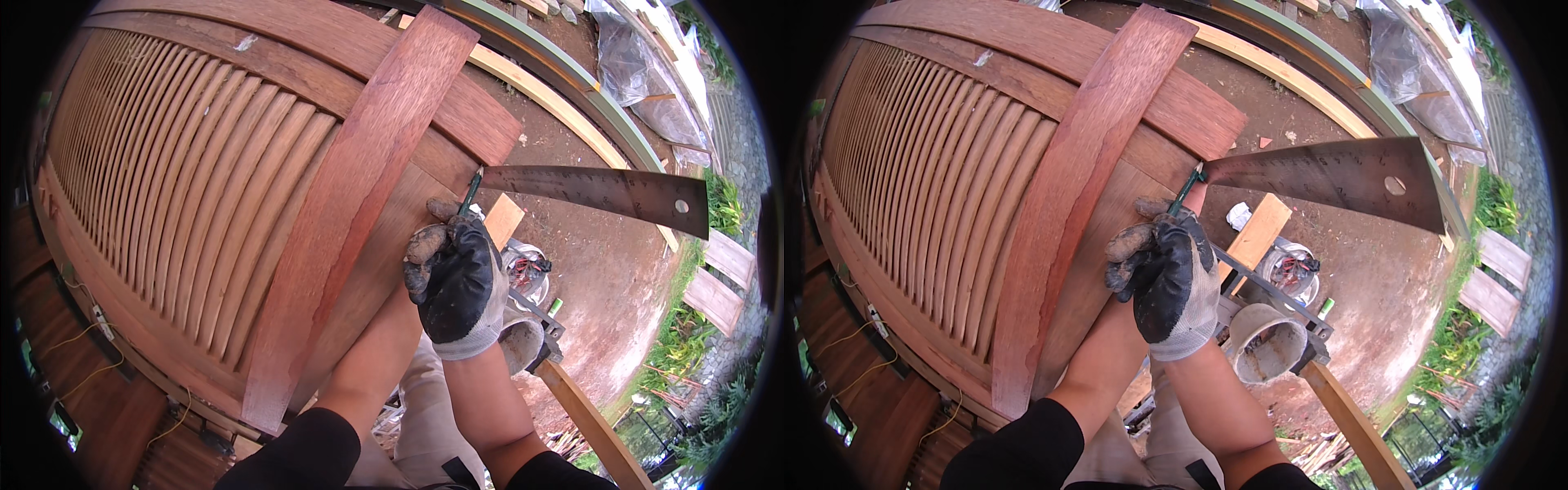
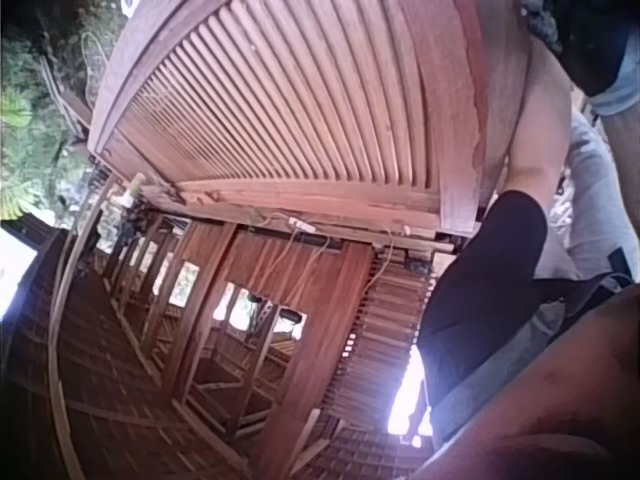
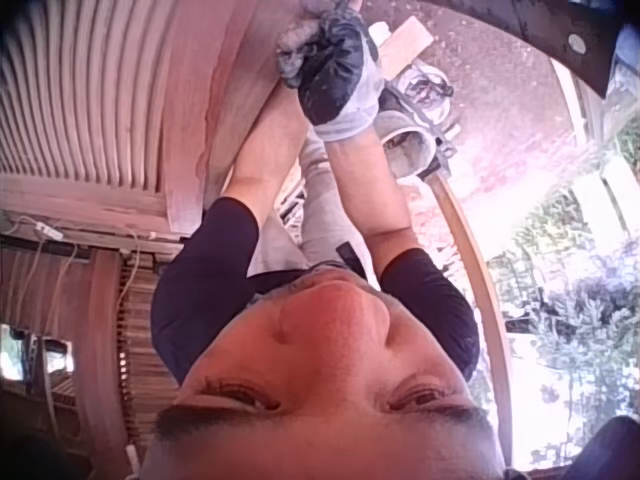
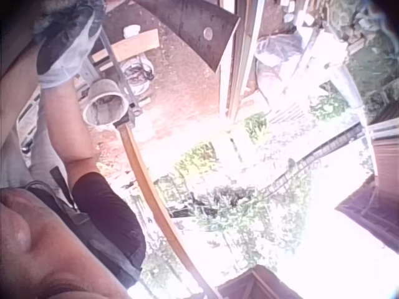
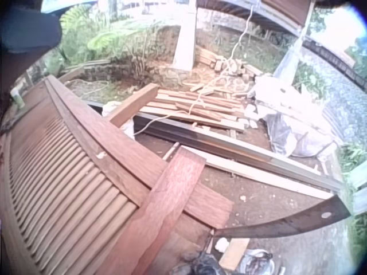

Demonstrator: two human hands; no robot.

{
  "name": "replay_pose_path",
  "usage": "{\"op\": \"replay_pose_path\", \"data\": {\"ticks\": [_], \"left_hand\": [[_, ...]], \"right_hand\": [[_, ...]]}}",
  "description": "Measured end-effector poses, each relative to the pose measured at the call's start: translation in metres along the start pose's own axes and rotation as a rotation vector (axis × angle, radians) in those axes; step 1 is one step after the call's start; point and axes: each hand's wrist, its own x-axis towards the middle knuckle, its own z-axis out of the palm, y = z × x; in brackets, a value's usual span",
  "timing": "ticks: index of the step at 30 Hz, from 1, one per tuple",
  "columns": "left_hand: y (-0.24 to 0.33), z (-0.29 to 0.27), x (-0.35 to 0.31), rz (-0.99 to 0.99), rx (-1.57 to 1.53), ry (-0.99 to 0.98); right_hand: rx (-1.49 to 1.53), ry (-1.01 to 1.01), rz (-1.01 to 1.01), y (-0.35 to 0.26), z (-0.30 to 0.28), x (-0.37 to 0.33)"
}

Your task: The person measures and marks a wooden slatted panel using a try square and pencil. They then use a hand saw to cut along the marked line on the panel's frame. Finally, they use a power sander to smooth the cut edge of the wood.

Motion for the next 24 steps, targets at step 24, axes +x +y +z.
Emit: {"op": "replay_pose_path", "data": {"ticks": [24], "left_hand": [[-0.006,0.001,0.012,-0.015,-0.097,0.027]], "right_hand": [[-0.077,0.046,-0.104,0.003,0.012,0.0]]}}
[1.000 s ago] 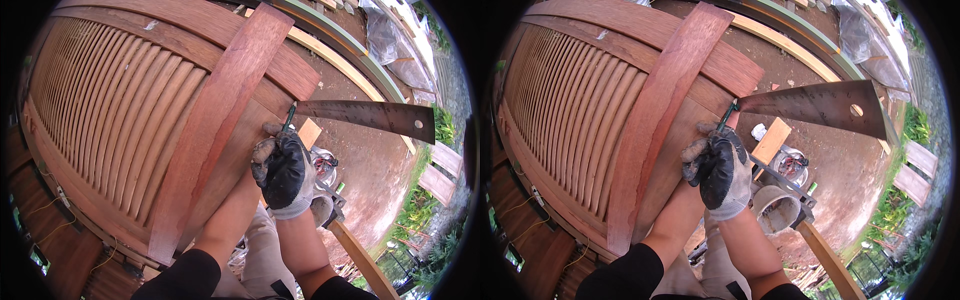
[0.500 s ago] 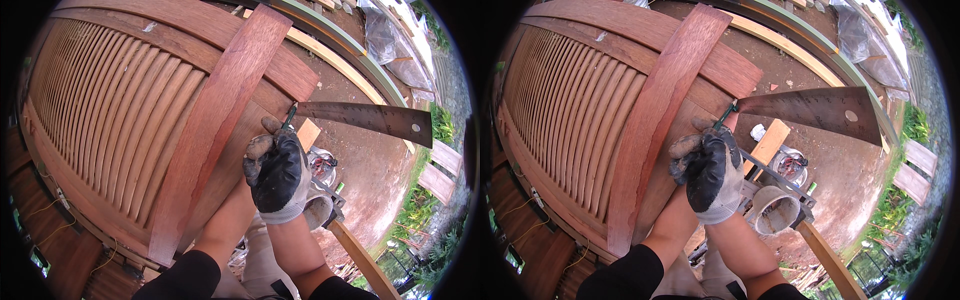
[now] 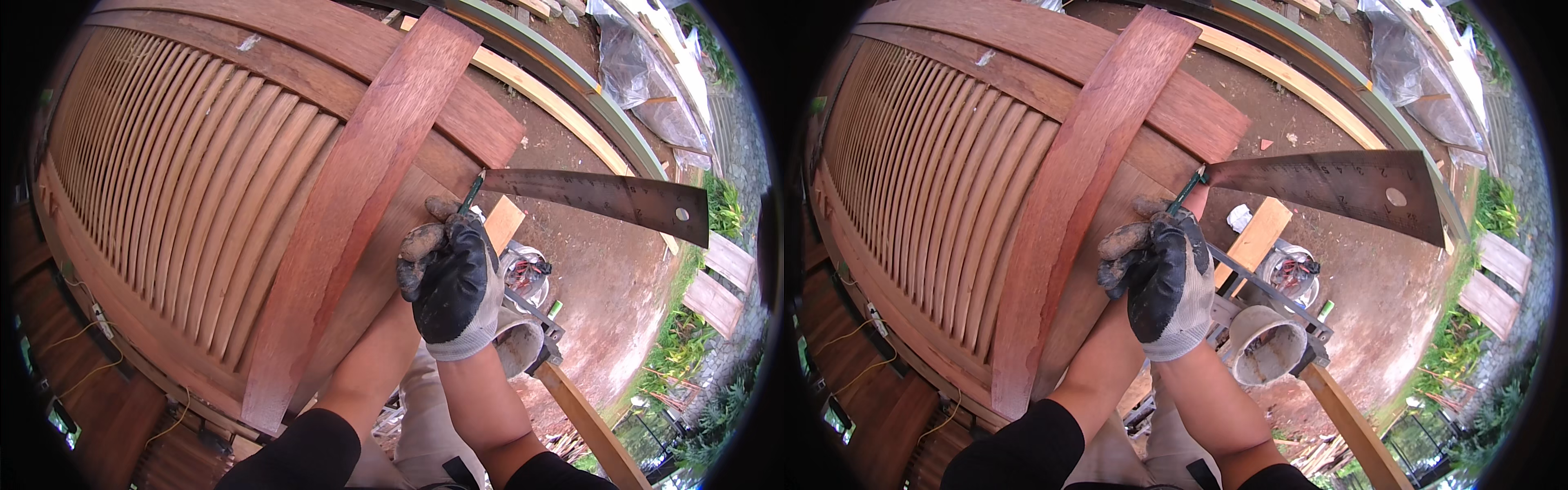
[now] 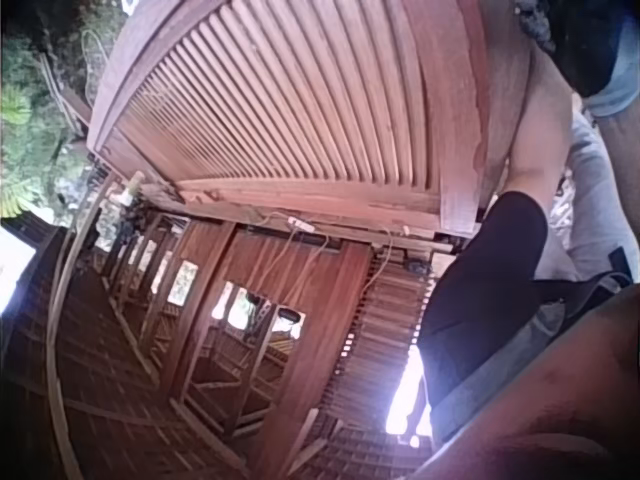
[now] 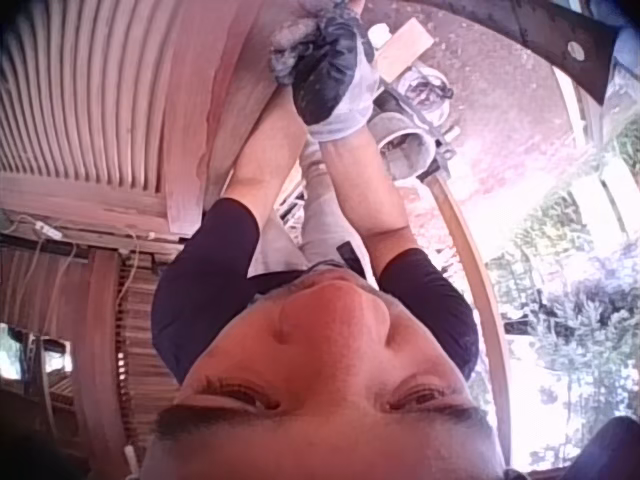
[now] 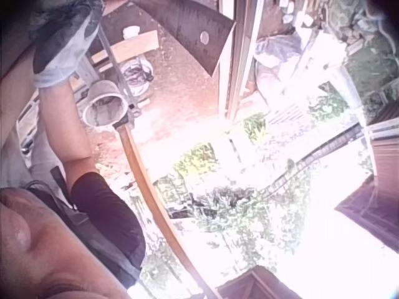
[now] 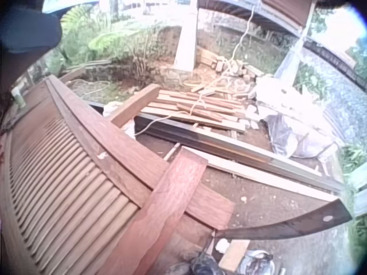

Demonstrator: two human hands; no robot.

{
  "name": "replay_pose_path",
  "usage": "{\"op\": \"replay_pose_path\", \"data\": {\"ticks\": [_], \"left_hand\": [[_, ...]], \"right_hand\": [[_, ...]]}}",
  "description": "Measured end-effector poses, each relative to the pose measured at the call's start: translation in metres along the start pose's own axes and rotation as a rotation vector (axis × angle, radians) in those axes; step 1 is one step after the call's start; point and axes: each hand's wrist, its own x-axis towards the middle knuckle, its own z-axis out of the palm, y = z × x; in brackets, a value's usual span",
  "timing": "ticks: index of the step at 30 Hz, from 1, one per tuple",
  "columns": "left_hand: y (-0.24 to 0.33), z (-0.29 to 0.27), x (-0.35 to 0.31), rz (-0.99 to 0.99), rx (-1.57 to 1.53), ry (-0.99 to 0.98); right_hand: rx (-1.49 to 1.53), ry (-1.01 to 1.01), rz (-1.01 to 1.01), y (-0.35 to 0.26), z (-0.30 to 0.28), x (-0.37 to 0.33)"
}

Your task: The person measures and marks a wooden slatted panel using a try square and pencil. They then use a hand saw to cut along the marked line on the panel's frame. Finally, they use a power sander to smooth the cut edge of the wood.

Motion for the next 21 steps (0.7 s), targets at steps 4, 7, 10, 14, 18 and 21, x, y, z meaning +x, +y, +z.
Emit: {"op": "replay_pose_path", "data": {"ticks": [4,7,10,14,18,21], "left_hand": [[0.015,0.002,-0.003,0.033,-0.039,-0.036],[0.005,0.007,-0.048,-0.03,-0.088,0.014],[0.01,0.041,-0.126,-0.186,0.053,0.29],[0.026,0.09,-0.187,-0.297,0.194,0.359],[0.086,0.124,-0.212,-0.218,1.43,0.003],[0.163,0.192,-0.219,0.486,2.258,-0.163]], "right_hand": [[-0.227,-0.111,-0.224,-0.008,-0.003,-0.025],[-0.515,0.196,-0.434,-0.012,-0.057,-0.031],[-0.951,0.38,-0.664,-0.016,-0.088,-0.047],[-0.761,0.284,-0.492,0.005,-0.11,-0.072],[-0.532,0.29,-0.526,-0.008,-0.088,-0.077],[-0.539,0.255,-0.562,-0.021,-0.073,-0.071]]}}
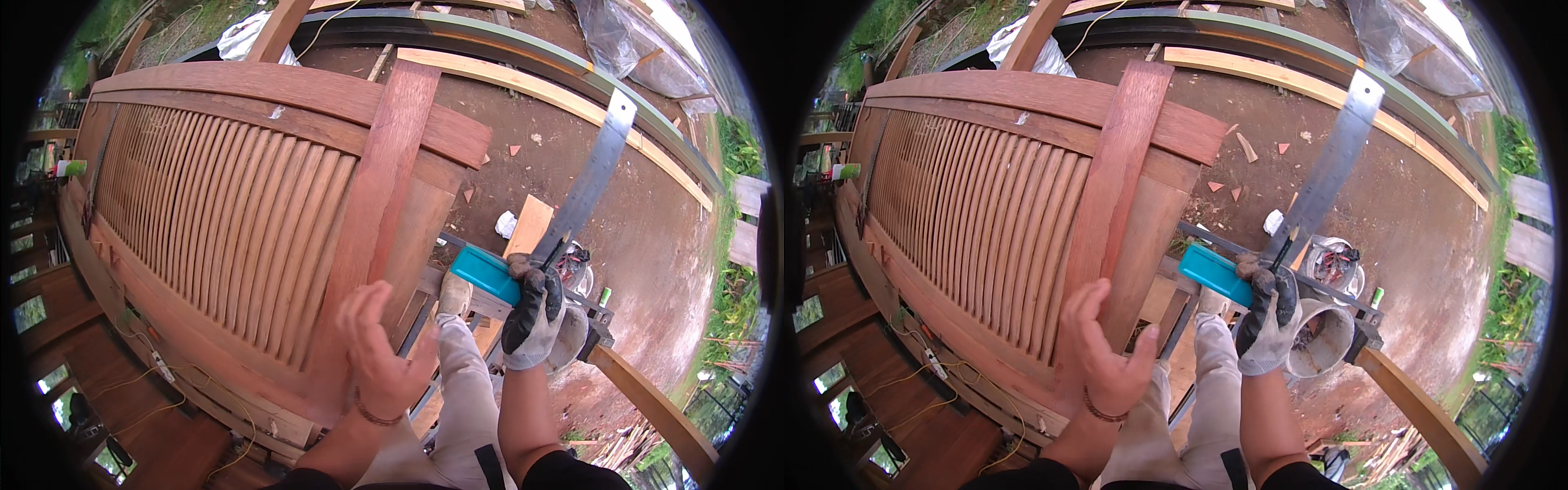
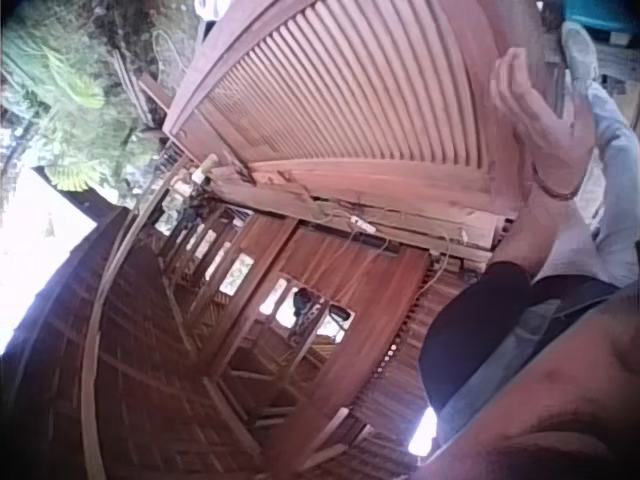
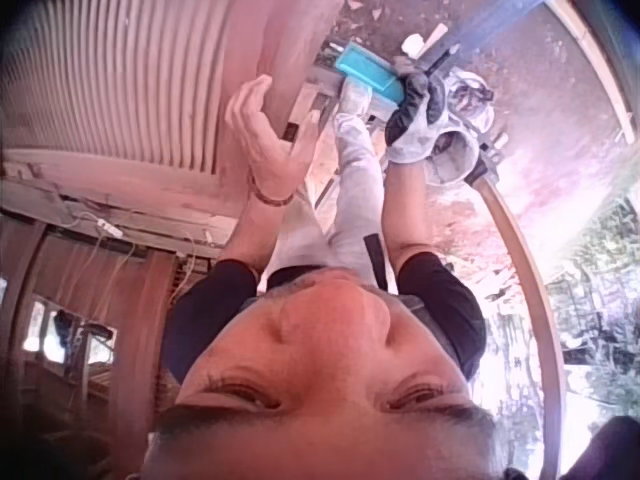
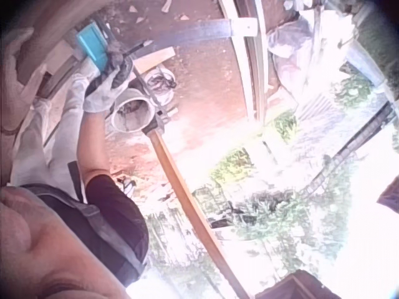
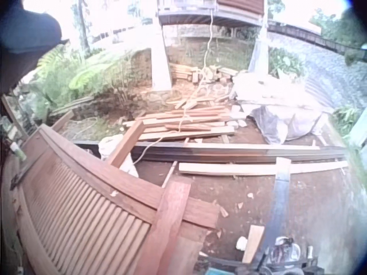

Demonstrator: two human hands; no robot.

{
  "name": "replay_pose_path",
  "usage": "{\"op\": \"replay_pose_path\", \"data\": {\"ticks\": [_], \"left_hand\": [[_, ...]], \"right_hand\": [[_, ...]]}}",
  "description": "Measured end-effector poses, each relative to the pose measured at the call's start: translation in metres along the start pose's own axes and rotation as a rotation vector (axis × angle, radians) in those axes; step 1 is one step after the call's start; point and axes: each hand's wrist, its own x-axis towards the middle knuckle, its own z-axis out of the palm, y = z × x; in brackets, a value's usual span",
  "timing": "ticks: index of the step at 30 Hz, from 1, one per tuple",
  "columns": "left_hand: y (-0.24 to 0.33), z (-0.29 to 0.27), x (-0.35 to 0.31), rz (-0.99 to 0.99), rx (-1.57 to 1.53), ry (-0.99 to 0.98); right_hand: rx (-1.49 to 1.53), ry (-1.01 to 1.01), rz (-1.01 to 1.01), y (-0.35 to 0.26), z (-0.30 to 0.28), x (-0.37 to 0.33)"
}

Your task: The person measures and marks a wooden slatted panel using a try square and pencil. They then use a hand saw to cut along the marked line on the panel's frame. Finally, they use a power sander to smooth the cut edge of the wood.

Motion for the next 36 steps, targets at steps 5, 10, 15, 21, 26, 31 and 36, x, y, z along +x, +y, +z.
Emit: {"op": "replay_pose_path", "data": {"ticks": [5,10,15,21,26,31,36], "left_hand": [[-0.067,-0.024,0.0,-0.082,0.218,-0.155],[-0.088,-0.044,0.0,-0.115,0.265,-0.022],[-0.092,-0.053,0.026,-0.006,0.309,0.038],[-0.052,0.006,0.129,0.539,0.102,-0.386],[-0.073,0.028,0.162,0.706,0.021,-0.399],[-0.066,0.039,0.191,0.825,0.042,-0.395],[-0.058,0.052,0.212,0.932,0.157,-0.324]], "right_hand": [[0.126,-0.144,-0.011,0.003,0.04,0.009],[0.029,-0.163,0.135,0.016,0.072,0.014],[0.01,-0.173,0.069,0.018,0.103,0.028],[0.071,-0.238,0.097,0.009,0.107,0.044],[0.547,-0.158,0.247,0.003,0.089,0.038],[0.388,-0.057,0.292,0.025,0.034,0.024],[0.232,-0.069,0.364,0.047,-0.006,0.005]]}}
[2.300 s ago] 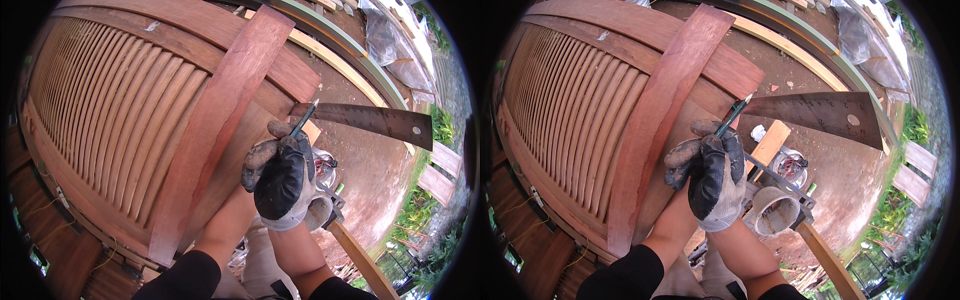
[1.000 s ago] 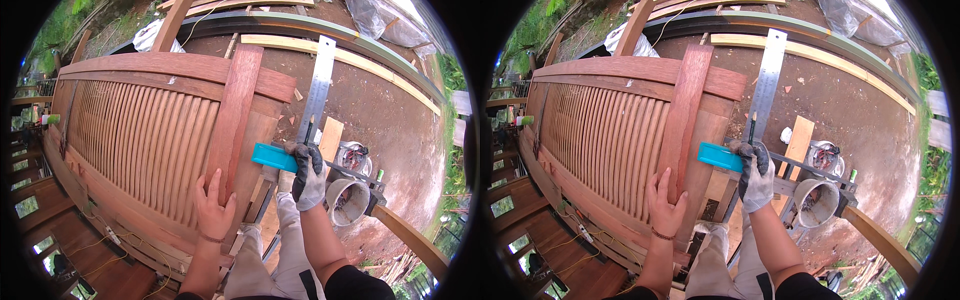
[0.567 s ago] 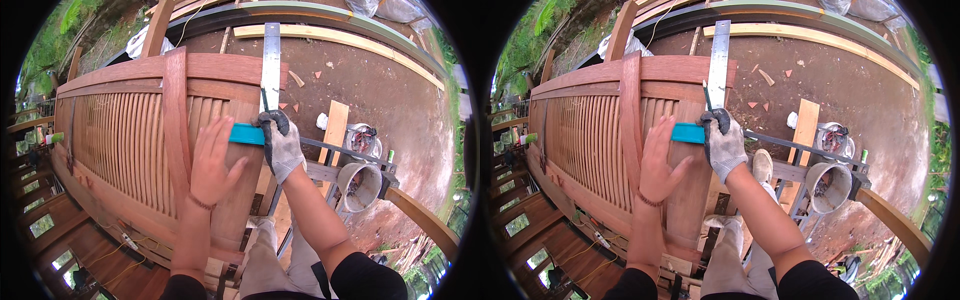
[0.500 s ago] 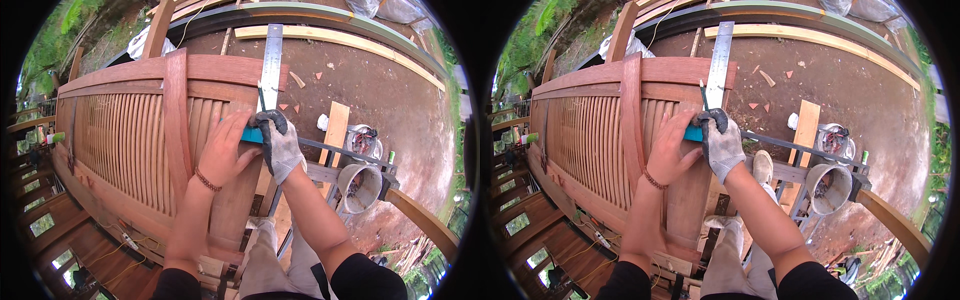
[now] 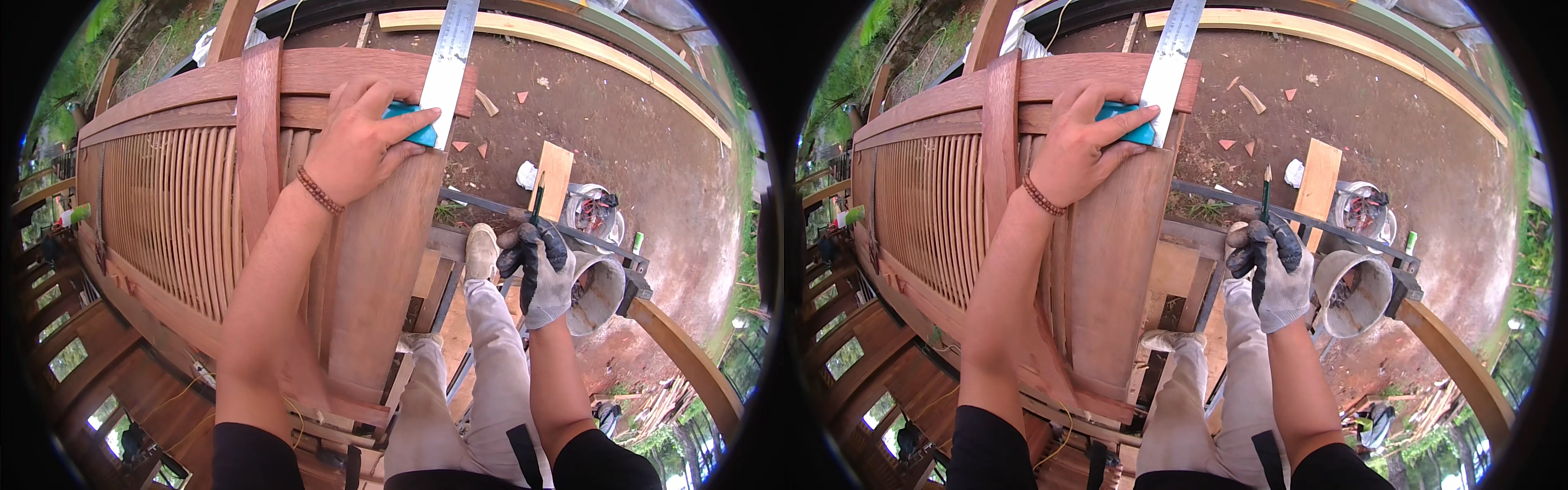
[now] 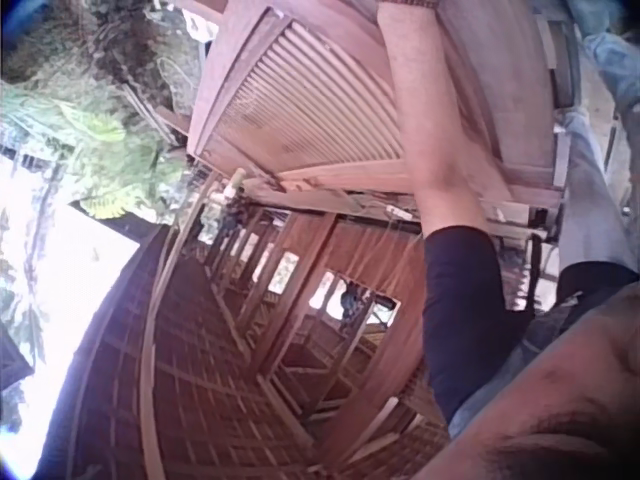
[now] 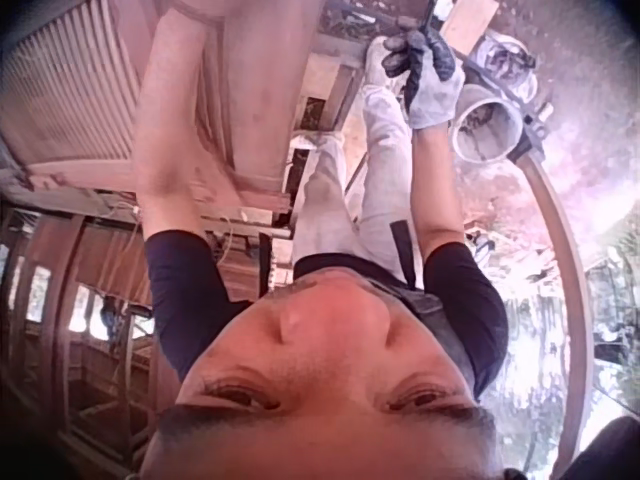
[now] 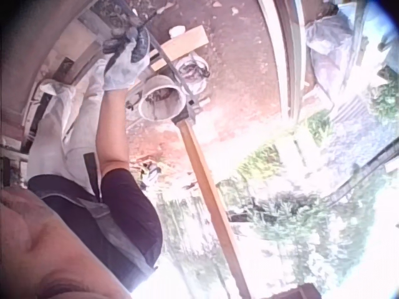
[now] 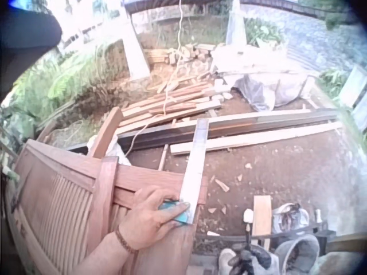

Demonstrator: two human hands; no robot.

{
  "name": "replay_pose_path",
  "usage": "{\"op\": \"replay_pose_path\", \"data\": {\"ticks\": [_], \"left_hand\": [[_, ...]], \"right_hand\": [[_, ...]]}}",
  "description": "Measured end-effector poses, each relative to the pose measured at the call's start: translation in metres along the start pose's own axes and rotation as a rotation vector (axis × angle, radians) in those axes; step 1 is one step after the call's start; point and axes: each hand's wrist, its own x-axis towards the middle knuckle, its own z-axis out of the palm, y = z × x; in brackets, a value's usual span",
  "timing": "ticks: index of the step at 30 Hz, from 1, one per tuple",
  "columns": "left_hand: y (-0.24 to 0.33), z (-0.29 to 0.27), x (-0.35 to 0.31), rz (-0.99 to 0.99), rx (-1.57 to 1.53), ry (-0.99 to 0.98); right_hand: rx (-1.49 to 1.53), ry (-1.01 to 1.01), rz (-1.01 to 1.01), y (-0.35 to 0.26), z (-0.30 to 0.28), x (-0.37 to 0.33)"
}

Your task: The person measures and marks a wooden slatted panel using a try square and pencil. They then use a hand saw to cut along the marked line on the panel's frame. Finally, they use a power sander to smooth the cut edge of the wood.

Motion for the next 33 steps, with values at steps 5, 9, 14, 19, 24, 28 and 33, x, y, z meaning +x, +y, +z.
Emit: {"op": "replay_pose_path", "data": {"ticks": [5,9,14,19,24,28,33], "left_hand": [[-0.005,0.006,0.006,0.055,0.013,-0.072],[-0.01,0.005,0.012,0.062,-0.034,-0.171],[-0.015,0.004,0.01,0.07,-0.07,-0.183],[-0.015,0.002,0.011,0.043,-0.115,-0.2],[-0.013,0.0,0.013,0.045,-0.093,-0.215],[-0.012,-0.004,0.013,0.054,-0.072,-0.24],[-0.013,0.0,0.012,0.067,-0.072,-0.218]], "right_hand": [[-0.129,-0.033,-0.034,-0.007,-0.003,0.001],[-0.173,-0.05,-0.153,-0.032,0.014,0.011],[-0.041,-0.151,-0.353,-0.032,0.014,0.036],[-0.141,-0.169,-0.42,-0.043,0.019,0.048],[0.026,-0.181,-0.394,-0.046,0.025,0.061],[-0.052,-0.112,-0.538,-0.049,0.036,0.08],[-0.093,-0.127,-0.566,-0.054,0.05,0.099]]}}
